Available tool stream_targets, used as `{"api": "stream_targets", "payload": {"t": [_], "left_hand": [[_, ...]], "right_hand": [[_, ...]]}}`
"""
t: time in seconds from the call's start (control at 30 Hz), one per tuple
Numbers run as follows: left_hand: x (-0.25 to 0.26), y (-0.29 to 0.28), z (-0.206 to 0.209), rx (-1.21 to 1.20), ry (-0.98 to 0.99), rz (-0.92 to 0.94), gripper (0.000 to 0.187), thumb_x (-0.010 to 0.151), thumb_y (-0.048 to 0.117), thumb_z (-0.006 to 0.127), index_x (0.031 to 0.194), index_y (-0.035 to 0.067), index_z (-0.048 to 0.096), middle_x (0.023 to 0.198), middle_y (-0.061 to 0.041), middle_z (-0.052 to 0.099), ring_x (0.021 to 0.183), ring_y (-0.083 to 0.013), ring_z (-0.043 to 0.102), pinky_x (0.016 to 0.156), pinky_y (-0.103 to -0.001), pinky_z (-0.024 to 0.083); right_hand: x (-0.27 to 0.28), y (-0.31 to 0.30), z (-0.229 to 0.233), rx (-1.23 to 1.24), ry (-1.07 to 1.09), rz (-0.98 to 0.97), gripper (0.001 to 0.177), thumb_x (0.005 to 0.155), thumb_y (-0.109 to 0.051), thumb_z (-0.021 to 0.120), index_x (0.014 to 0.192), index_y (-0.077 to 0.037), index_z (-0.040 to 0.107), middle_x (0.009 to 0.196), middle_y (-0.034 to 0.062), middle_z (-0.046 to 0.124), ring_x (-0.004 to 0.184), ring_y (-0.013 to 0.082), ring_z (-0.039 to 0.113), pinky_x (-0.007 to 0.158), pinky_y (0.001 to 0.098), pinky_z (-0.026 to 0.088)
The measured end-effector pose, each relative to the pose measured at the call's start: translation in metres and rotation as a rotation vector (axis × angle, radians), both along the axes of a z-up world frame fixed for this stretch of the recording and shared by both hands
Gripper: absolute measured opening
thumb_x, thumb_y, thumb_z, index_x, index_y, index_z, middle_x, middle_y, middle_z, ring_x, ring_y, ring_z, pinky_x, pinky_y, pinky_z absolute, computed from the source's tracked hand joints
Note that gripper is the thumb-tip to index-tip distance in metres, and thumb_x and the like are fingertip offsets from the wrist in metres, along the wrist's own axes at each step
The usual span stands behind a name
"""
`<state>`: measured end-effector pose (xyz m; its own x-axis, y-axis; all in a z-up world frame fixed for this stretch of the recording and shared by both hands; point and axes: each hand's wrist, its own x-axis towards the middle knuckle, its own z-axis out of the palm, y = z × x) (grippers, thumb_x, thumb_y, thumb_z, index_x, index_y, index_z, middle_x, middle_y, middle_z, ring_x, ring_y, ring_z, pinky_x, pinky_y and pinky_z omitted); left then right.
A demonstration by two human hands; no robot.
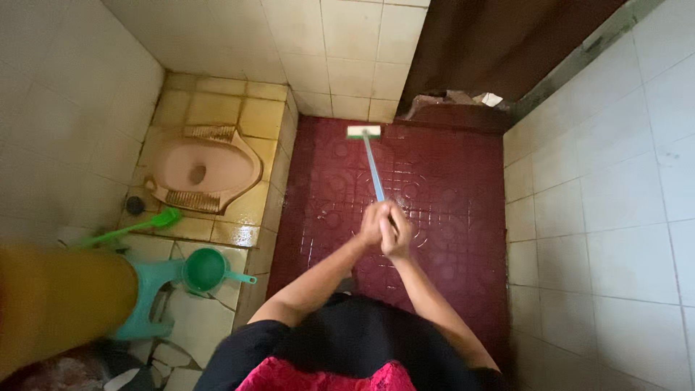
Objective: The person scrubs the tiled floor of a bathroom using a long-handled brush, focusing on the areas around a drainage hole and various bathroom containers.
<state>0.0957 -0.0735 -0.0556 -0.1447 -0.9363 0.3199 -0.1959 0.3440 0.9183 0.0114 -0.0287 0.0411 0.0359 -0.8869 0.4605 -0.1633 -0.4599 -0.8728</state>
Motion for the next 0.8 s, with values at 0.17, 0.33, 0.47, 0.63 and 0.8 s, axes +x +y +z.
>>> {"api": "stream_targets", "payload": {"t": [0.17,0.33,0.47,0.63,0.8], "left_hand": [[0.005,-0.031,0.018,0.174,0.196,0.035,0.05,0.106,0.034,0.033,0.097,0.003,0.071,0.079,-0.011,0.072,0.071,-0.0283,0.07,0.068,-0.041,0.055],[-0.025,0.011,0.049,-0.024,0.171,-0.049,0.05,0.105,0.036,0.031,0.098,0.003,0.068,0.093,-0.017,0.07,0.086,-0.0334,0.068,0.081,-0.044,0.055],[-0.025,0.007,0.047,0.084,0.18,-0.082,0.053,0.103,0.037,0.029,0.098,0.002,0.069,0.096,-0.02,0.071,0.088,-0.0354,0.068,0.084,-0.045,0.054],[-0.049,-0.007,0.047,0.116,0.128,-0.079,0.054,0.102,0.036,0.025,0.096,0.005,0.069,0.092,-0.016,0.073,0.084,-0.0336,0.07,0.089,-0.046,0.055],[-0.11,0.002,0.048,0.038,0.164,-0.143,0.059,0.107,0.036,0.021,0.092,0.006,0.069,0.089,-0.016,0.074,0.084,-0.0339,0.07,0.112,-0.05,0.042]], "right_hand": [[-0.003,-0.035,0.024,-0.01,-0.034,0.036,0.02,0.099,-0.018,0.051,0.102,-0.002,0.062,0.09,0.0082,0.063,0.084,0.0153,0.061,0.076,0.0329,0.05],[-0.032,0.0,0.029,0.128,-0.006,-0.056,0.025,0.094,-0.02,0.05,0.096,-0.001,0.067,0.076,0.0076,0.064,0.059,0.0144,0.055,0.054,0.0284,0.043],[-0.035,0.0,0.004,-0.083,0.001,-0.065,0.021,0.1,-0.017,0.05,0.095,0.0,0.061,0.088,0.0107,0.063,0.081,0.0165,0.062,0.072,0.0308,0.05],[-0.067,-0.015,0.005,-0.132,0.032,-0.021,0.023,0.1,-0.017,0.049,0.101,0.003,0.061,0.098,0.0159,0.066,0.087,0.0226,0.066,0.076,0.0348,0.053],[-0.125,-0.003,0.017,0.072,0.079,-0.061,0.023,0.095,-0.018,0.049,0.094,0.0,0.064,0.09,0.0139,0.07,0.068,0.022,0.063,0.063,0.0332,0.05]]}}
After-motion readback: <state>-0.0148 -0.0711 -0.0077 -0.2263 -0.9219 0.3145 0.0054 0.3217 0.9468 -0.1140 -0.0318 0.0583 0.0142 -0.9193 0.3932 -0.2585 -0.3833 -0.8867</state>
